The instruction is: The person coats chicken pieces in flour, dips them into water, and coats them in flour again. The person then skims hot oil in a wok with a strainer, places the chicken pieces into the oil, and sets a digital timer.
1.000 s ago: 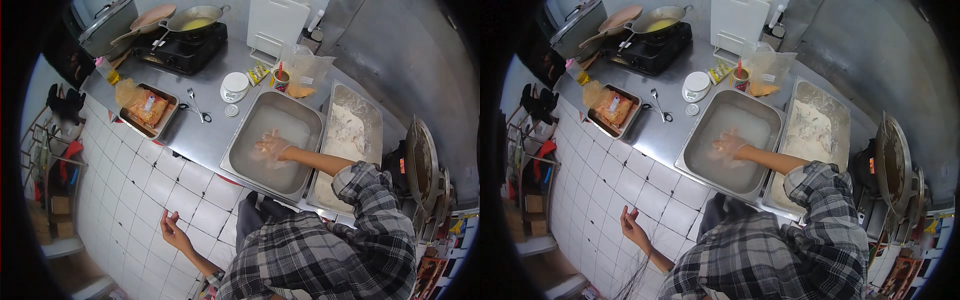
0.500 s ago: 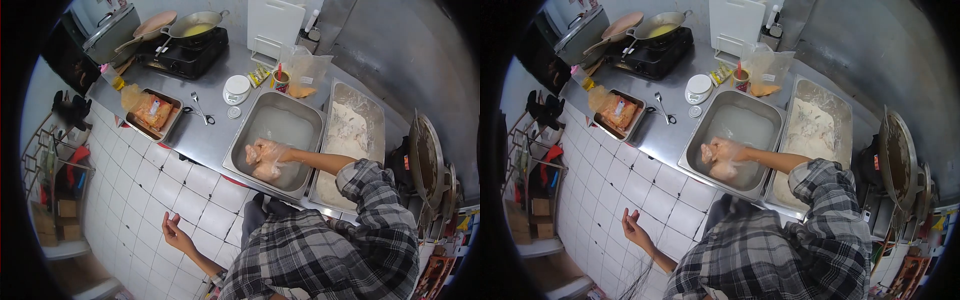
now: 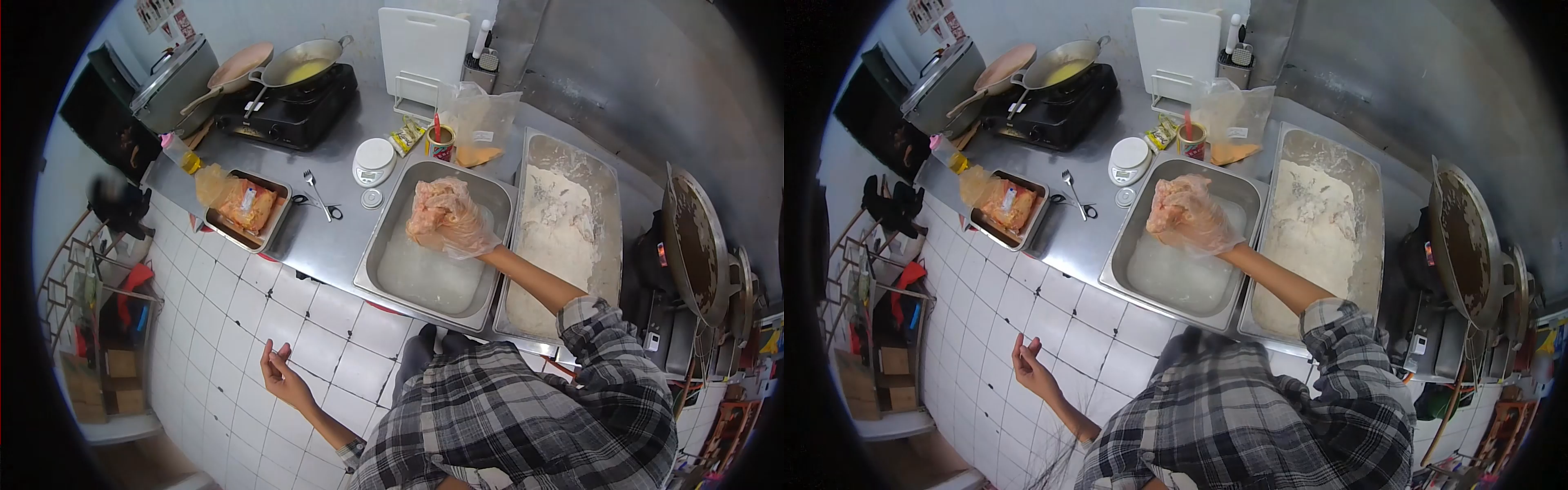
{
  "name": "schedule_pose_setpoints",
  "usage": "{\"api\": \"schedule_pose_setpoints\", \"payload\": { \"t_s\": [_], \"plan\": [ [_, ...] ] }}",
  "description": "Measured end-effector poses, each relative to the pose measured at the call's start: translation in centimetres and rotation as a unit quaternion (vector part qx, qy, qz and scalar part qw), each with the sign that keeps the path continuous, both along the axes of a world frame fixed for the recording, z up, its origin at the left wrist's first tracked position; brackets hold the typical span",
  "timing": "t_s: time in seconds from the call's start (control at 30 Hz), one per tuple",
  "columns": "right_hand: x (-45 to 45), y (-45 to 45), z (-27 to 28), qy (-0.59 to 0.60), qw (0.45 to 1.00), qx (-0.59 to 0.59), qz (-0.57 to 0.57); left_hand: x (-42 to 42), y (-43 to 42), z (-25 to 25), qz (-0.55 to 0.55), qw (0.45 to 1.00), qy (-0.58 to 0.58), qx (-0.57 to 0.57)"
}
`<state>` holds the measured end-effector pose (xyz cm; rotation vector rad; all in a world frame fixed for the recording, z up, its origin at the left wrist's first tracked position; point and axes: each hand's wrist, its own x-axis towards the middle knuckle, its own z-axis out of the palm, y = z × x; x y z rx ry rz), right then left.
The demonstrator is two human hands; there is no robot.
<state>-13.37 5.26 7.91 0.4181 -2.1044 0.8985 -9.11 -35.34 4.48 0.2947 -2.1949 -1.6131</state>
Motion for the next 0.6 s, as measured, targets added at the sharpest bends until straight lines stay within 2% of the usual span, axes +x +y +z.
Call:
{"api": "schedule_pose_setpoints", "payload": {
  "t_s": [0.13, 0.2, 0.23, 0.33, 0.43, 0.5, 0.57, 0.6],
  "plan": [
    [-1.6, -0.4, -3.7, 0.014, 0.998, 0.014, -0.067, -0.3, 0.4, -0.1, -0.006, 1.0, -0.004, -0.007],
    [-3.0, 0.5, -8.8, -0.087, 0.99, 0.103, -0.035, -0.1, 0.2, -0.5, -0.006, 1.0, -0.011, -0.014],
    [-3.2, 0.6, -9.6, -0.107, 0.983, 0.144, -0.032, 0.0, 0.2, -0.6, -0.003, 1.0, -0.013, -0.014],
    [-1.9, 0.2, -10.3, -0.103, 0.96, 0.257, -0.049, 0.5, -0.4, -1.3, 0.009, 1.0, -0.022, -0.011],
    [-0.6, -0.8, -10.7, -0.302, 0.939, 0.163, -0.001, 1.1, -1.0, -2.0, 0.024, 0.999, -0.029, -0.013],
    [-0.4, -0.6, -14.3, -0.321, 0.934, 0.158, 0.004, 1.3, -1.2, -2.1, 0.033, 0.999, -0.029, -0.016],
    [-0.3, -0.8, -14.3, -0.364, 0.917, 0.163, 0.011, 1.3, -1.3, -2.3, 0.036, 0.999, -0.025, -0.004],
    [0.1, -1.5, -11.4, -0.398, 0.901, 0.169, 0.014, 1.2, -1.4, -2.4, 0.037, 0.999, -0.021, 0.001]
  ]
}}
